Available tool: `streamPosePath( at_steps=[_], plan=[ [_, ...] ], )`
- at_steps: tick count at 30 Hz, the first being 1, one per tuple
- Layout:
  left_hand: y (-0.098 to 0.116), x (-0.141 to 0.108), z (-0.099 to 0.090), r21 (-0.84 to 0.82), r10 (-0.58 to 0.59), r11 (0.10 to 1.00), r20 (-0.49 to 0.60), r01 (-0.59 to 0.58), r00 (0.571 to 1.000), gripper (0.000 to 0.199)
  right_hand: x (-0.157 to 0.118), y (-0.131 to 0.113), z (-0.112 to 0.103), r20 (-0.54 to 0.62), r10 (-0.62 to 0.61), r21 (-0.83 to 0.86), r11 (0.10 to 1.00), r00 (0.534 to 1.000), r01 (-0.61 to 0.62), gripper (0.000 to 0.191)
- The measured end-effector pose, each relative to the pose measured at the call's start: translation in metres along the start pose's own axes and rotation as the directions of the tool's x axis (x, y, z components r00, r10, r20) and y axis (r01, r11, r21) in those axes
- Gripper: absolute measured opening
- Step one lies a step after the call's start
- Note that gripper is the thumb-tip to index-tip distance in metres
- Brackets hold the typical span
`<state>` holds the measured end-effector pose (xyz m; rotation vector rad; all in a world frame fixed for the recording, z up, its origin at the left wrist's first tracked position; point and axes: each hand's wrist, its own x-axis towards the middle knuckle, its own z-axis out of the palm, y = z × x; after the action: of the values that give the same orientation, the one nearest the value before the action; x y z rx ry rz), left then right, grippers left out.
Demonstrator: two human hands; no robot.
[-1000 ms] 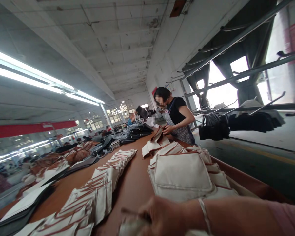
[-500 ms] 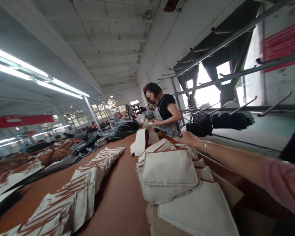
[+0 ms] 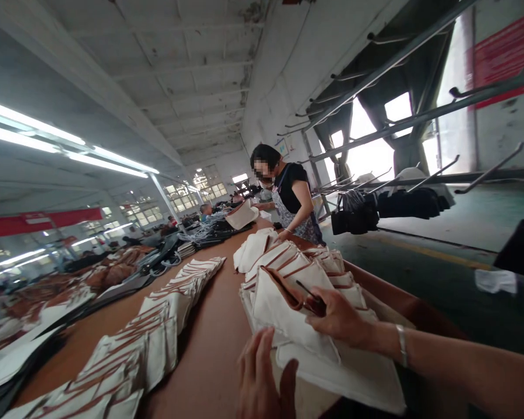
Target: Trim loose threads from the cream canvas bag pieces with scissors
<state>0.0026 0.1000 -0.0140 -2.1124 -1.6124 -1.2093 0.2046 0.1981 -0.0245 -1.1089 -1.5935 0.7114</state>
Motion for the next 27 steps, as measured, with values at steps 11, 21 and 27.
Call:
streamPosePath(
  at_steps=[11,21,27],
  plan=[
    [0.022,0.006,-0.024,-0.232,0.056,0.973,0.277,0.01,0.959,0.018,-0.091,-0.045,0.013,0.033,0.062,0.269,0.961,0.997,-0.069,0.023],
    [0.008,-0.031,-0.048,-0.231,0.184,0.966,0.299,-0.116,0.936,0.03,-0.12,-0.05,0.016,0.098,0.029,0.291,0.955,0.995,-0.057,0.011],
    [-0.004,-0.069,0.006,-0.218,0.275,0.95,0.236,-0.225,0.932,0.035,-0.129,0.003,-0.008,0.013,0.108,0.195,0.975,0.994,-0.109,0.02]
  ],
)
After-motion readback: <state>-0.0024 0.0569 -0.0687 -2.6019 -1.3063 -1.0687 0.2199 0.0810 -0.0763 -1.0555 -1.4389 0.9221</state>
